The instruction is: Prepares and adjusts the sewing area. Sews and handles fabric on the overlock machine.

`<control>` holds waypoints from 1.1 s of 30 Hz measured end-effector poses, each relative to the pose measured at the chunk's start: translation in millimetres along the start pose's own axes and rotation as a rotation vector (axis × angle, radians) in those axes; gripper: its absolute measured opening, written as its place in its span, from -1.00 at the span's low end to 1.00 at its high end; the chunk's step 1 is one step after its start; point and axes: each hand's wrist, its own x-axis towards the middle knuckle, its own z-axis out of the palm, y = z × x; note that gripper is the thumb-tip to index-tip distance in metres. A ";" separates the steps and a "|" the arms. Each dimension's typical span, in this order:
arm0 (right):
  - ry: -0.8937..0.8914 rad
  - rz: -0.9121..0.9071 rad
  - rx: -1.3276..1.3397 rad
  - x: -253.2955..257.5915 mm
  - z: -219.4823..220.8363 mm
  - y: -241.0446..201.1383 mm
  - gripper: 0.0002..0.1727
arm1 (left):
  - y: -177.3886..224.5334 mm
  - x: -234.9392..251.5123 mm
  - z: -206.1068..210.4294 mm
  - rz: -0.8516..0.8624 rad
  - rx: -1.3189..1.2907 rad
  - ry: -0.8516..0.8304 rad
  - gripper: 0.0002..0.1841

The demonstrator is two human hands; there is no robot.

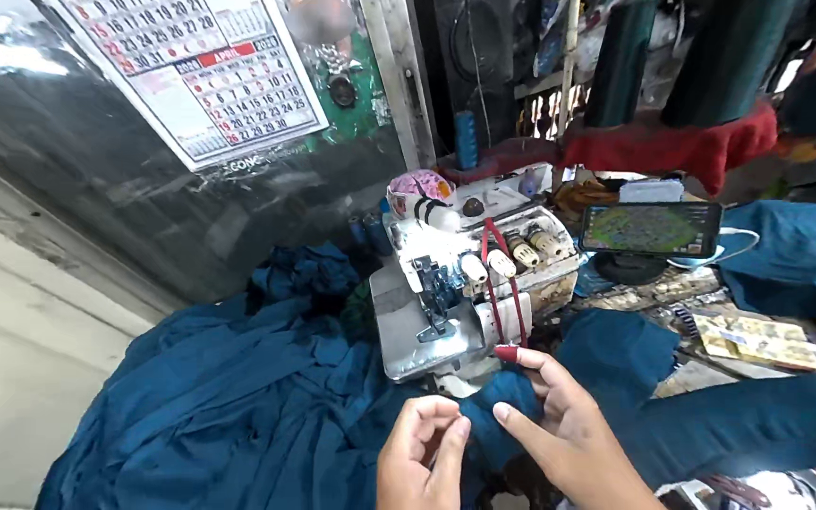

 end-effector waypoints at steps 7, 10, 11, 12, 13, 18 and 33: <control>-0.208 -0.072 -0.224 -7.6 -24.1 -14.0 -0.52 | 5.4 -14.4 -10.3 0.016 -0.090 0.006 -0.79; -0.266 -0.068 -0.342 -9.0 -25.6 -12.6 -0.55 | -0.8 -18.9 -5.7 -0.021 -0.101 0.003 -0.77; -0.295 -0.069 -0.392 -8.9 -27.8 -15.2 -0.55 | -2.2 -19.6 -7.5 -0.033 -0.097 -0.002 -0.77; -0.317 -0.073 -0.436 -8.9 -30.2 -19.4 -0.56 | -0.9 -19.7 -11.9 -0.038 -0.087 -0.010 -0.76; -0.320 -0.083 -0.470 -9.5 -32.3 -24.0 -0.58 | 3.2 -19.3 -17.8 -0.035 -0.075 -0.023 -0.74; -0.111 -0.120 -0.447 -20.4 -18.1 -24.4 -0.63 | 36.8 -10.5 -10.1 0.036 -0.033 -0.077 -0.65; -0.247 0.258 -0.119 -50.2 -49.3 -23.2 -0.41 | 19.9 -8.8 37.0 -0.051 0.190 -0.304 -0.69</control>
